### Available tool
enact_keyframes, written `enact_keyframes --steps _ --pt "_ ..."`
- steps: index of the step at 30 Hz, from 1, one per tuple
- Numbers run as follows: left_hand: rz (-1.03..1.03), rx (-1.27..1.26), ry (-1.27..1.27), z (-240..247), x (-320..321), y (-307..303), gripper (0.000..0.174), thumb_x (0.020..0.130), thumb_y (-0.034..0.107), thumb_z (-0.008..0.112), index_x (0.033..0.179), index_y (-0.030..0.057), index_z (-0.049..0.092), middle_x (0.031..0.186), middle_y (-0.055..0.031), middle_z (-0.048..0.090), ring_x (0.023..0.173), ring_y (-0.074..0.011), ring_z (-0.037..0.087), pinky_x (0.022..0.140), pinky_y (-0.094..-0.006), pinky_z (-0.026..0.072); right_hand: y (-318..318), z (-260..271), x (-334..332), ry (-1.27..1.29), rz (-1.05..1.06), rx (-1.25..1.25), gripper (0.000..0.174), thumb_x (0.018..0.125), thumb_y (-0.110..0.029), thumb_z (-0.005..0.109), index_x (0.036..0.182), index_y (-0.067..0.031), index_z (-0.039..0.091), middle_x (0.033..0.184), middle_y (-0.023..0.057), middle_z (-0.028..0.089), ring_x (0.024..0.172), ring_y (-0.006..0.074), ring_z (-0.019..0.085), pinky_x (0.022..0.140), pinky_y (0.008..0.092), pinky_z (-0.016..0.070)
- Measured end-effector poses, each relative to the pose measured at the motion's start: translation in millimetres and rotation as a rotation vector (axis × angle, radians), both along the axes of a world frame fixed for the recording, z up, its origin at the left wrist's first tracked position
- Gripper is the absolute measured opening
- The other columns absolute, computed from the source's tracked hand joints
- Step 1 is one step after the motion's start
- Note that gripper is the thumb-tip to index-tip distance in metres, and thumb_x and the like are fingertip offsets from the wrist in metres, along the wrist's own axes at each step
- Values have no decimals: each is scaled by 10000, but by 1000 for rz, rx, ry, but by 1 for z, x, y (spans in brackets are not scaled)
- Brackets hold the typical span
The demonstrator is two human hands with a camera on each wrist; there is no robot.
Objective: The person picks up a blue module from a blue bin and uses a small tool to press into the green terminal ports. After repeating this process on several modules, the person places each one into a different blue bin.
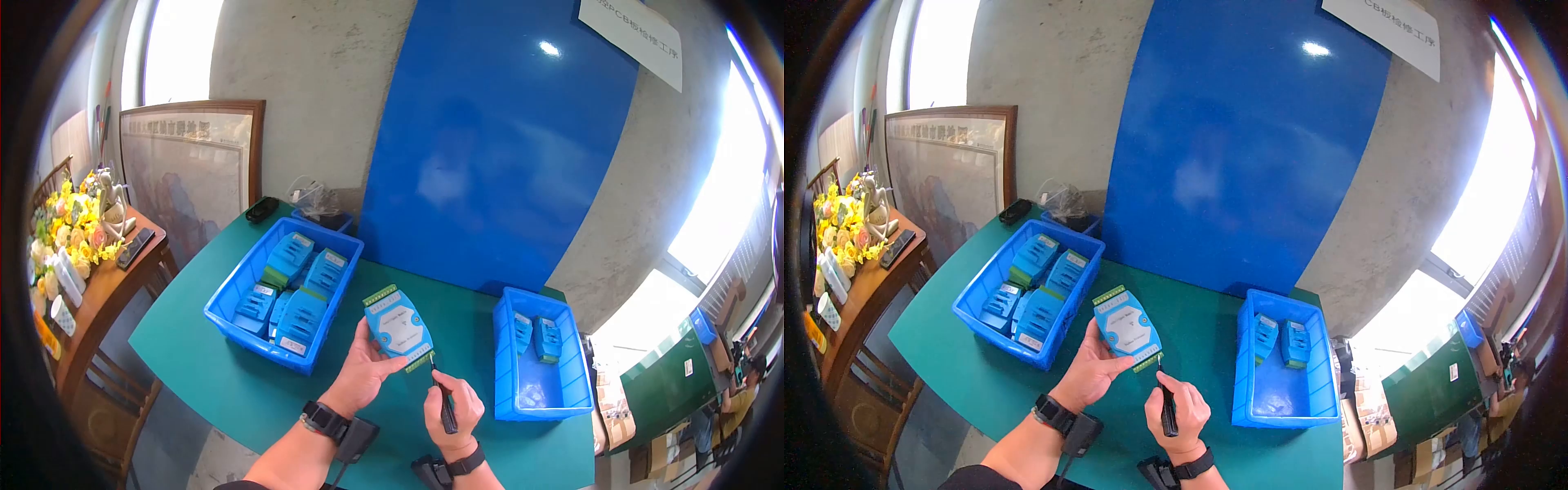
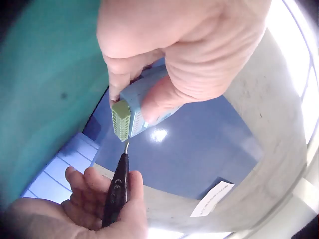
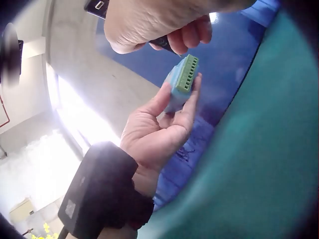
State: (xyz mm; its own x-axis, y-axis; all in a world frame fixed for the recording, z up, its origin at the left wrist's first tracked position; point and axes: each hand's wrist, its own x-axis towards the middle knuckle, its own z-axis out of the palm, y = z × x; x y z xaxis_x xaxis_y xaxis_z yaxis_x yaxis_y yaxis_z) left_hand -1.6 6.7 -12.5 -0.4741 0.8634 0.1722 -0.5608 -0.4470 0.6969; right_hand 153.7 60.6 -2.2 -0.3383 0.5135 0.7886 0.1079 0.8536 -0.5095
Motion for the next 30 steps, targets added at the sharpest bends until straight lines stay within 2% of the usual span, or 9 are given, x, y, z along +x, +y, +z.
enact_keyframes --steps 3,8,14,18,21,26,27,28,30 --pt "16 6 -1 3 2 -2 825 752 -188 609 1419 149 260 1328 -75 468 1246 -234 489 1030 -402 439 -3 1 -1 -17 41 22 192 715 -28 643 904 -4 661 706 116 641 605 270 623 570 333 504" --pt "52 2 29 -1 0 1 851 743 -182 607 1435 135 226 1308 -103 458 1225 -251 501 1006 -404 463 -15 2 -5 -38 189 21 186 692 -7 642 877 -4 663 720 117 653 596 268 629 559 325 507" --pt "37 -12 15 0 -2 0 814 737 -188 619 1404 134 282 1318 -85 484 1228 -246 508 1015 -417 453 -14 -1 -4 -43 178 -1 181 685 -2 634 863 -5 668 726 113 658 597 259 632 560 322 509" --pt "7 -20 46 -5 -6 0 767 742 -158 639 1387 109 321 1305 -94 509 1235 -250 508 1020 -410 451 -11 -1 4 12 108 49 220 689 -10 650 909 4 646 719 102 654 584 254 627 562 319 511" --pt "-121 -139 83 2 -8 -4 711 753 -108 670 1365 85 363 1277 -93 543 1239 -244 506 1017 -392 448 -11 -8 2 194 7 -124 248 693 -16 674 934 -4 616 739 103 651 587 245 628 567 311 511" --pt "-243 -218 242 10 4 -8 692 760 -26 728 1358 68 393 1247 -77 562 1194 -197 523 1006 -348 432 -2 8 5 147 31 105 282 677 -40 749 926 -20 619 794 125 645 692 264 639 624 324 518" --pt "-245 -235 290 11 6 -8 698 759 -15 738 1360 67 394 1250 -75 559 1183 -187 526 1004 -341 428 -3 11 5 135 46 100 276 673 -35 747 922 -23 628 797 123 646 696 263 639 625 322 518" --pt "-295 -239 295 9 5 -6 745 750 1 764 1378 29 364 1268 -81 541 1157 -161 529 993 -310 432 -3 12 5 123 63 96 271 670 -29 746 917 -26 636 799 120 647 700 263 639 626 321 518" --pt "-323 -236 322 8 6 -6 750 751 -3 762 1382 27 358 1265 -79 541 1157 -158 526 993 -304 429 -4 13 5 108 80 81 261 665 -20 743 908 -32 650 804 117 649 707 263 640 628 319 517"
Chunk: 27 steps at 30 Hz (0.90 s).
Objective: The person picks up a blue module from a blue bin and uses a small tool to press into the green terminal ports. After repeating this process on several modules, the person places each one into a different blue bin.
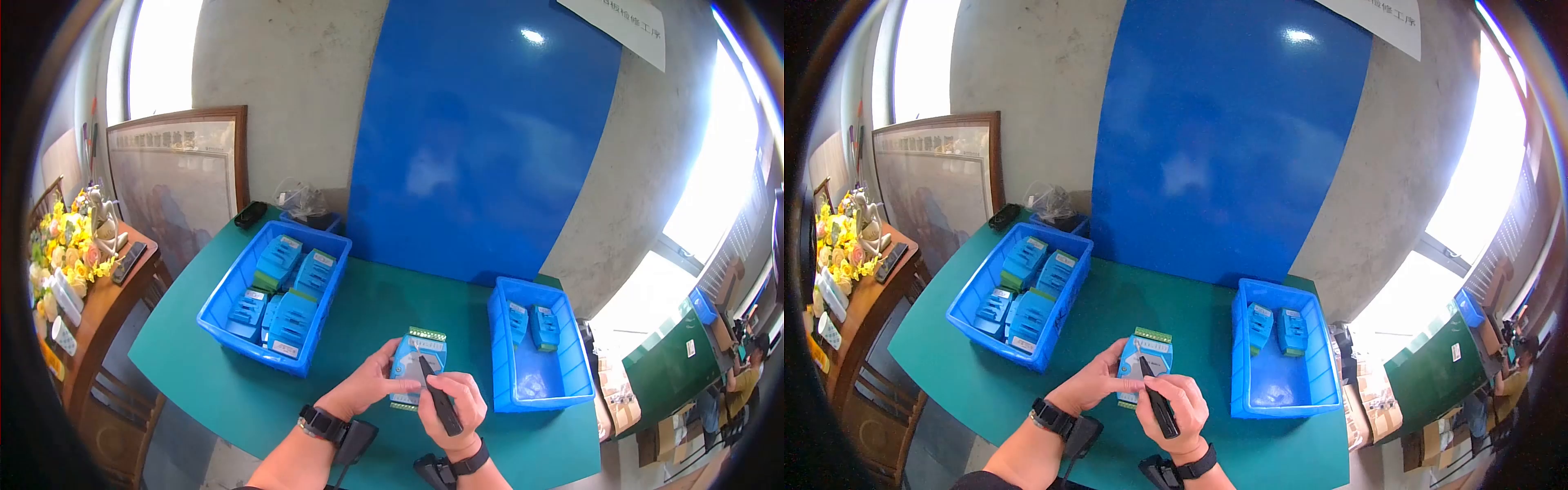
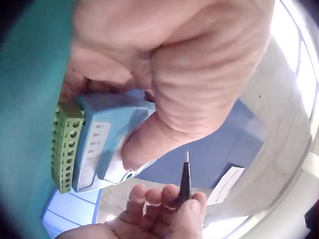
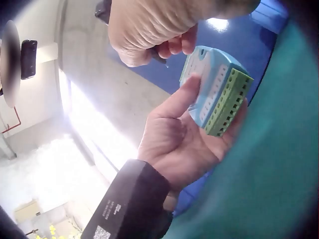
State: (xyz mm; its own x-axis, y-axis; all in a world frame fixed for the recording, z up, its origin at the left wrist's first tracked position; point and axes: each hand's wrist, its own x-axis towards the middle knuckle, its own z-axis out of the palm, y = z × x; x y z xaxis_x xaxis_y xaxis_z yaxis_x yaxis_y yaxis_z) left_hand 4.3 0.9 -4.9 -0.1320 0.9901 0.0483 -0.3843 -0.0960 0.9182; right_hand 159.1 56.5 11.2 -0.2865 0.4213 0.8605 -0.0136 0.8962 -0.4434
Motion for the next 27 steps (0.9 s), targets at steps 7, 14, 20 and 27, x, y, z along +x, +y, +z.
enact_keyframes --steps 7,14,20,27 --pt "-63 5 60 -2 1 -1 751 757 4 761 1385 22 349 1259 -75 541 1149 -143 522 991 -298 427 0 2 0 13 -12 -60 241 666 -14 730 895 -26 658 807 122 652 706 261 640 628 319 520" --pt "-83 40 27 2 0 -2 733 758 0 756 1375 21 360 1257 -70 546 1145 -148 532 991 -305 431 4 3 4 32 -8 -77 219 681 -29 714 892 -20 658 799 123 655 698 253 639 622 316 519" --pt "-39 58 -35 6 4 -5 719 759 16 763 1363 23 373 1259 -70 549 1153 -158 538 996 -318 435 8 2 11 109 -28 -109 173 687 -5 684 857 -11 650 777 128 648 673 247 630 603 310 506" --pt "18 71 -15 7 3 -5 728 755 28 773 1362 22 372 1268 -81 546 1159 -178 546 999 -335 440 11 -4 9 93 -3 -178 176 677 3 678 849 -1 640 775 133 648 668 255 634 603 319 507"
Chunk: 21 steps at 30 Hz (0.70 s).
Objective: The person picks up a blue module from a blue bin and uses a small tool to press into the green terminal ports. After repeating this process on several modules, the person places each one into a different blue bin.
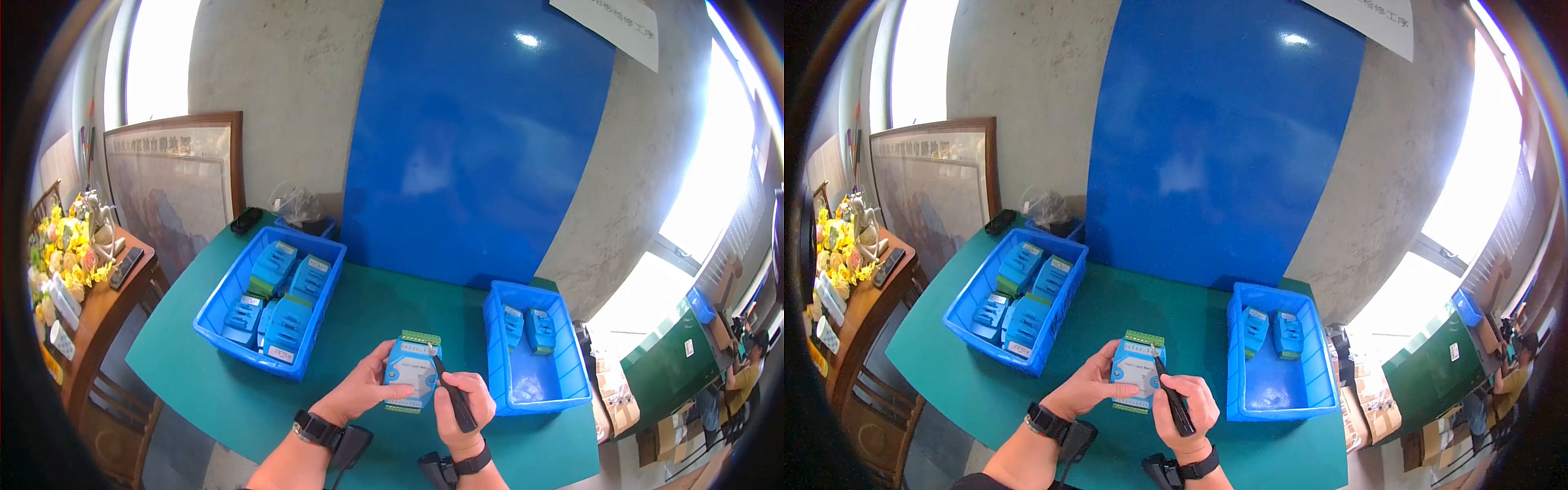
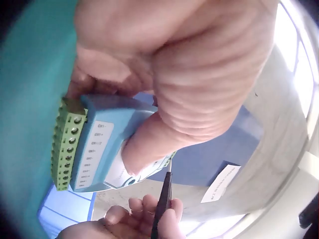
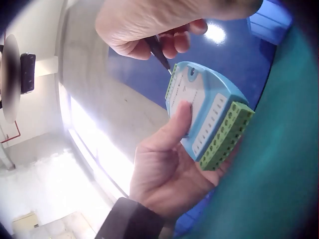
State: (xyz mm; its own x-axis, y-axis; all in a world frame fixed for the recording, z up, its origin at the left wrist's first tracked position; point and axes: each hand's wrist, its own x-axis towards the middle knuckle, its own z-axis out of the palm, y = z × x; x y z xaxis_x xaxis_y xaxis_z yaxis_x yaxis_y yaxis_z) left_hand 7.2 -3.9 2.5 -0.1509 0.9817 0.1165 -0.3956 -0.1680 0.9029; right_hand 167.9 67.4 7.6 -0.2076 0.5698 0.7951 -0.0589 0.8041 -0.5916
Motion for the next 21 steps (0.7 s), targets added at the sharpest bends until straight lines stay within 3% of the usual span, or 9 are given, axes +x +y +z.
enact_keyframes --steps 1,4,5,8,10,15,18,20,21 --pt "12 5 10 -1 0 1 727 754 23 772 1361 20 372 1268 -84 547 1161 -180 547 998 -338 442 2 -3 1 -33 25 37 206 725 22 661 925 9 616 801 134 666 676 223 654 616 299 522" --pt "134 -1 -31 -8 2 8 652 790 24 736 1343 38 392 1243 -87 558 1144 -190 563 978 -348 465 -8 -3 -4 195 100 -214 222 802 45 621 1015 16 565 835 142 684 710 187 675 644 285 543" --pt "157 -24 -144 -5 2 7 618 805 28 721 1333 46 400 1229 -87 562 1133 -193 571 964 -350 476 -8 0 -5 228 112 -227 212 869 38 597 1066 22 521 859 154 692 741 176 683 663 286 557" --pt "208 -40 -425 3 1 4 523 847 47 680 1302 71 423 1192 -83 572 1097 -202 590 924 -354 504 -8 5 -8 204 76 -363 182 883 4 624 1041 22 535 877 145 696 770 181 686 679 284 550" --pt "210 23 -509 -3 0 4 470 871 67 660 1283 86 435 1175 -80 575 1073 -205 601 898 -355 517 -1 -4 -6 12 58 -295 218 870 -58 686 1030 1 550 931 107 707 807 110 649 710 252 528" --pt "244 46 -281 -3 10 6 450 903 116 641 1294 82 420 1147 -71 590 1059 -211 605 869 -360 523 -6 -16 -20 110 381 -784 294 804 -43 755 1004 -49 540 837 12 559 749 63 586 644 204 515" --pt "181 23 -272 -4 8 4 449 923 196 629 1297 65 419 1141 -77 594 1017 -213 617 816 -355 536 -3 0 -14 75 345 -852 286 809 25 716 1012 -24 521 884 48 603 824 101 607 640 254 573" --pt "59 3 -393 -4 5 4 446 927 260 626 1278 50 447 1132 -85 598 972 -210 632 770 -346 543 5 10 -5 13 250 -641 265 787 9 737 956 -42 539 838 14 574 740 71 564 607 226 509" --pt "88 -64 -284 -3 3 2 427 930 279 621 1255 47 470 1105 -83 606 948 -205 636 764 -339 542 11 18 3 -19 200 -538 256 776 1 748 928 -50 548 816 -2 559 698 56 543 590 211 477"
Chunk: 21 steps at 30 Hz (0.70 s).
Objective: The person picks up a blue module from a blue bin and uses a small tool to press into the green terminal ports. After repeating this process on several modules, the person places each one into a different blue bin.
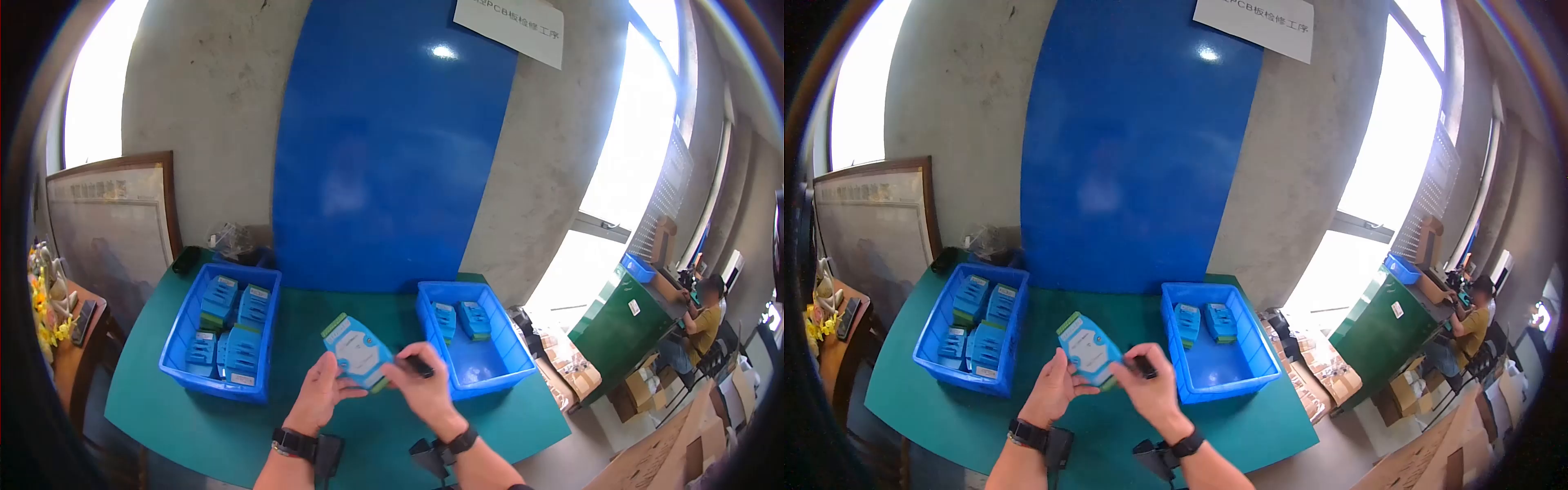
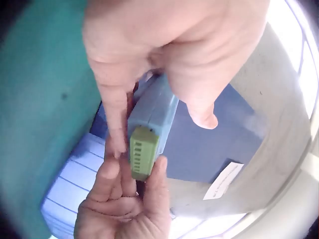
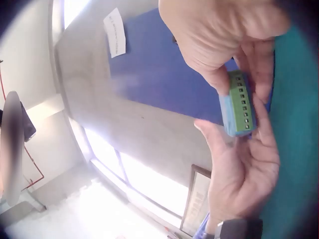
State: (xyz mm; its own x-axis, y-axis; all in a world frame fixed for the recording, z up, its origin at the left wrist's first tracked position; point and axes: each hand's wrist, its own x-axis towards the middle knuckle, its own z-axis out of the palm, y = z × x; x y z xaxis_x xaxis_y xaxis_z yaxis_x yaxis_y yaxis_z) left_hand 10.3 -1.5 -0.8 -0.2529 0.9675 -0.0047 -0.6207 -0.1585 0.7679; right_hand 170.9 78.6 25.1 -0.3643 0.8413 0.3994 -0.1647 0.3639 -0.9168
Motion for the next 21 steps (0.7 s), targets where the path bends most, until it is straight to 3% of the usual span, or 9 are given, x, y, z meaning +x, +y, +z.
enact_keyframes --steps 1,3,6,9,12,15,19,21 --pt "14 -74 106 1 -2 -2 412 933 298 616 1232 43 494 1078 -81 615 924 -200 641 758 -333 541 6 16 13 -114 -153 282 248 755 8 750 899 -48 556 813 -9 564 679 63 530 587 226 461" --pt "51 -193 192 -3 -5 -2 375 929 307 620 1179 42 534 1023 -77 624 864 -187 644 729 -316 539 20 40 45 -153 -277 406 253 751 4 753 914 -45 567 856 12 616 703 68 549 621 236 476" --pt "124 -262 141 -10 -7 3 305 912 272 644 1106 49 570 957 -68 626 779 -163 636 671 -289 536 41 61 99 -200 -428 332 262 748 34 733 922 -48 556 845 41 641 706 91 571 641 245 489" --pt "150 -239 126 -10 -7 3 263 902 242 655 1067 54 575 931 -55 621 751 -145 625 645 -273 532 66 64 146 -496 -751 504 330 689 3 753 925 -101 547 788 83 664 700 243 655 639 343 507" --pt "129 -257 125 -10 -6 3 246 897 229 662 1047 54 577 920 -52 620 739 -145 626 632 -270 532 86 42 173 -778 -912 609 324 697 -58 757 924 -142 542 741 104 655 724 335 653 626 413 498" --pt "140 -271 119 -12 -9 3 231 897 215 660 1040 53 578 914 -50 620 732 -145 626 630 -271 532 97 22 178 -857 -867 593 314 695 -67 741 928 -140 544 748 102 639 680 327 638 611 392 495" --pt "148 -266 130 -18 -11 4 230 896 201 656 1047 46 580 911 -50 620 733 -144 626 635 -270 535 100 19 164 -1128 -714 777 336 699 -51 703 945 -190 519 732 75 639 754 306 657 589 417 481" --pt "148 -262 141 -18 -11 3 232 895 196 654 1054 43 580 911 -50 620 736 -143 626 640 -270 536 89 27 158 -1244 -585 722 367 673 -18 682 960 -179 518 767 51 644 808 293 656 640 423 478"
